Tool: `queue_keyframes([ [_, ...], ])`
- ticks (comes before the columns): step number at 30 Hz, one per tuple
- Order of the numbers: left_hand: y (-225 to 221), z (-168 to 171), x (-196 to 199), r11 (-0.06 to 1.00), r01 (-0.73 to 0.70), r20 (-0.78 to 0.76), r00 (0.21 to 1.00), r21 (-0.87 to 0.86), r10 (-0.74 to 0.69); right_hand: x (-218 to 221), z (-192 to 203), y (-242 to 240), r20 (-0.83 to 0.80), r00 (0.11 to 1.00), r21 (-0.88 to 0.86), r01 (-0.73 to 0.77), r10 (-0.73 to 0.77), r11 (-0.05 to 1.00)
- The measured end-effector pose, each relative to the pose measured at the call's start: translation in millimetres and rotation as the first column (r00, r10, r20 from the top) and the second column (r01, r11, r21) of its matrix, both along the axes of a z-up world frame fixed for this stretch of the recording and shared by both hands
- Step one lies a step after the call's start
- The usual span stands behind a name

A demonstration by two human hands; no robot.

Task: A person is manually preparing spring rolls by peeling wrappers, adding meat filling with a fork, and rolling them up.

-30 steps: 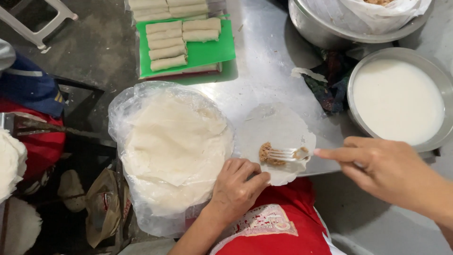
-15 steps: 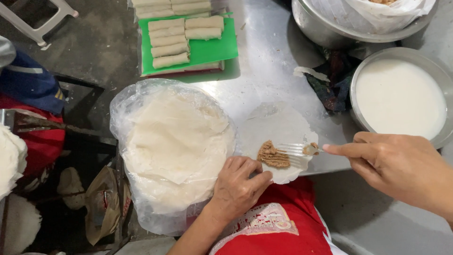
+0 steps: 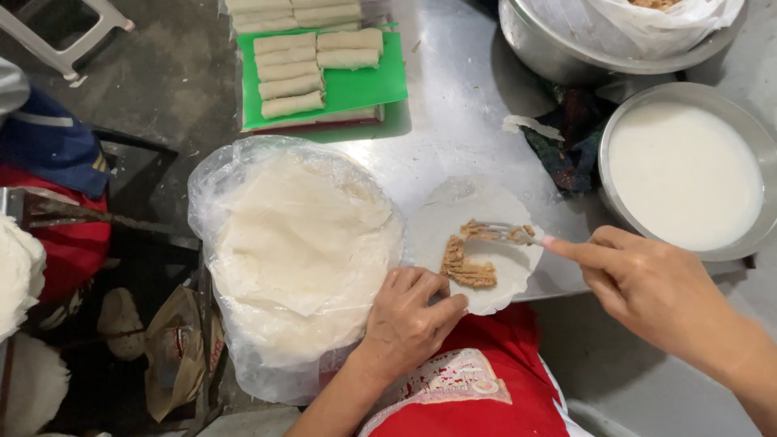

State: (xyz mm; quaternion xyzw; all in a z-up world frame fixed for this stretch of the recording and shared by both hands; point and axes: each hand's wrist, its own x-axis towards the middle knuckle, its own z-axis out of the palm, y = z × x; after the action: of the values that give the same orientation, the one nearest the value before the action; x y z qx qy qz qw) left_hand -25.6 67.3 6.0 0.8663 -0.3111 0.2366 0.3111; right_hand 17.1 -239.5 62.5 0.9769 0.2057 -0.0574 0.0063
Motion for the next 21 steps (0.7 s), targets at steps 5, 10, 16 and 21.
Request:
queue_keyframes([
  [5,-0.2,-0.7,-0.3,1.0,0.002,-0.003,1.0,-0.001,-0.002,-10.8,-10.9,18.9,-0.03,0.992,0.047,-0.122,0.123,0.991],
  [10,0.5,-1.1,-1.1,1.0,0.006,-0.006,1.0,0.006,-0.006,-8.4,-14.6,34.0,0.006,0.994,0.021,-0.106,0.106,0.994],
  [16,0.7,3.2,-0.6,1.0,0.018,-0.014,1.0,-0.007,-0.018,27.6,23.3,13.2,0.128,0.99,0.166,0.04,-0.061,0.985],
  [21,-3.3,2.2,-2.3,1.0,0.014,-0.024,1.0,0.003,-0.014,113.1,62.8,-44.3,0.502,0.864,0.257,-0.115,-0.031,0.96],
])
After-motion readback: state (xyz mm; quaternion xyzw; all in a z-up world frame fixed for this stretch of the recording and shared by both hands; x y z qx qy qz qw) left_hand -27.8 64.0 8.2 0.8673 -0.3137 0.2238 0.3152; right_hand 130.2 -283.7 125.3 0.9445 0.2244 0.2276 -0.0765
